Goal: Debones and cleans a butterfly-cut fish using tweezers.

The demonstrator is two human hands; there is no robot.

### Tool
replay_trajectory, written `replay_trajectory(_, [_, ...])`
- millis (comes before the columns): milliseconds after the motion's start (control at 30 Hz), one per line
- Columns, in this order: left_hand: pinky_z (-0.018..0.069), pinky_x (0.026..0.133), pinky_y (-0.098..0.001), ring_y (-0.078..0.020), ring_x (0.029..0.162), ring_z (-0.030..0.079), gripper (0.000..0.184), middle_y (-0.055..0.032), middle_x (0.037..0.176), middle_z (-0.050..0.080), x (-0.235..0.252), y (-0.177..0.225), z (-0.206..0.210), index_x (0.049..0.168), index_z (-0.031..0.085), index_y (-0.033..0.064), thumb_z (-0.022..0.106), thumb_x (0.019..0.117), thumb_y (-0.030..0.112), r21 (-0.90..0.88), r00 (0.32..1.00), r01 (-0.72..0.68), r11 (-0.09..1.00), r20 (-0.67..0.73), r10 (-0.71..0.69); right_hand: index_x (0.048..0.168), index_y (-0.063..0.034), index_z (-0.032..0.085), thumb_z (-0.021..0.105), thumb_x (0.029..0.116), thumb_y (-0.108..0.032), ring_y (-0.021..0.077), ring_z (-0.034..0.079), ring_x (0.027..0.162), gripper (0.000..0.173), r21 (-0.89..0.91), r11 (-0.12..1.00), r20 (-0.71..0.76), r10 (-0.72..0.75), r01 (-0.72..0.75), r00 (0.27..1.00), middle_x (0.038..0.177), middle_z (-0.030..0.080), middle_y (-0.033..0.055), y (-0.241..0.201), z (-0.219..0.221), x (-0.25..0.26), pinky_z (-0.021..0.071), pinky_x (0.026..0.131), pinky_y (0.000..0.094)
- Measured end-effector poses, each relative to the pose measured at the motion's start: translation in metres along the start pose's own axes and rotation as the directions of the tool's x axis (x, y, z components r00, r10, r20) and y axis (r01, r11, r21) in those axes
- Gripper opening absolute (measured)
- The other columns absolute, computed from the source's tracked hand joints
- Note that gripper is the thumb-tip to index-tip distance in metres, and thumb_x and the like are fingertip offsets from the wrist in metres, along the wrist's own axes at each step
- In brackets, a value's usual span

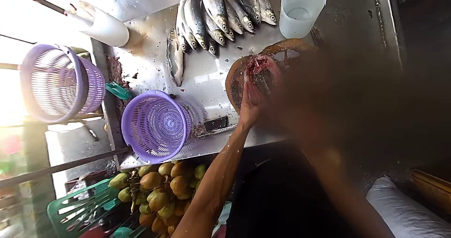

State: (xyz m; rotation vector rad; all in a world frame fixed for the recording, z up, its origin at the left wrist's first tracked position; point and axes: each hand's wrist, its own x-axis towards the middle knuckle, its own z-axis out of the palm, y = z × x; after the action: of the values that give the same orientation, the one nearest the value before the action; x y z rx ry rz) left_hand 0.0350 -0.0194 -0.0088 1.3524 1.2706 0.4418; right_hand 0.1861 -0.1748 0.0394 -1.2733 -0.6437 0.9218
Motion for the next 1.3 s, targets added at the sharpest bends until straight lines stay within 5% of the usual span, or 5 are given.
replay_trajectory(367, [0.0568,0.095,-0.0540,-0.0295,0.128,0.059,0.124,-0.0094,0.158,0.045,-0.003,-0.008,0.011,0.167,0.010,0.0314,0.076,0.0699,-0.010,-0.062,0.994,-0.059,0.996,-0.092,0.053,0.129,0.0021,0.052,0.027,0.1115,-0.028,0.0174,0.070,0.066,0.042,0.302,0.617,0.379,0.622,-0.726,0.686,0.090,0.074,0.0154,0.020,0.028,0.016,0.0550,0.054,0.0255])
replay_trajectory(600, [0.0557,0.094,-0.0567,-0.0322,0.129,0.058,0.116,-0.0112,0.157,0.046,0.000,-0.007,0.012,0.166,0.013,0.0308,0.072,0.0741,-0.008,-0.063,0.991,-0.025,0.998,-0.133,0.016,0.127,0.0089,0.053,0.059,0.1017,-0.015,0.0164,0.070,0.066,0.035,0.168,0.851,0.310,0.433,-0.498,0.846,0.086,0.073,0.0111,0.011,0.027,-0.012,0.0578,0.056,0.0275])
replay_trajectory(833, [0.0560,0.094,-0.0549,-0.0307,0.127,0.060,0.116,-0.0108,0.156,0.047,0.001,-0.010,0.014,0.166,0.013,0.0320,0.073,0.0747,-0.007,-0.043,0.993,-0.031,0.999,-0.115,0.026,0.123,-0.0002,0.054,0.017,0.1110,-0.032,0.0165,0.068,0.064,0.050,0.406,0.521,0.394,0.641,-0.751,0.658,0.087,0.072,0.0127,0.033,0.027,0.010,0.0521,0.050,0.0245])
replay_trajectory(1167, [0.0578,0.089,-0.0549,-0.0331,0.124,0.060,0.114,-0.0148,0.155,0.046,-0.001,-0.012,0.013,0.165,0.011,0.0321,0.073,0.0773,-0.008,-0.292,0.996,0.044,0.955,-0.066,-0.066,0.129,0.0099,0.051,0.066,0.0951,-0.018,0.0167,0.072,0.078,0.046,-0.118,0.982,0.056,0.155,-0.148,0.986,0.096,0.074,0.0098,-0.001,-0.007,-0.018,0.0611,0.064,0.0313])
replay_trajectory(1300, [0.0584,0.090,-0.0560,-0.0320,0.129,0.058,0.126,-0.0115,0.160,0.041,-0.012,-0.018,0.020,0.166,0.008,0.0361,0.074,0.0692,-0.011,-0.294,0.999,0.024,0.956,-0.022,-0.032,0.120,0.0016,0.048,0.041,0.1106,-0.023,0.0241,0.074,0.077,0.027,0.144,0.867,-0.093,0.491,-0.476,0.866,0.095,0.074,0.0159,0.028,-0.023,-0.001,0.0599,0.062,0.0343])
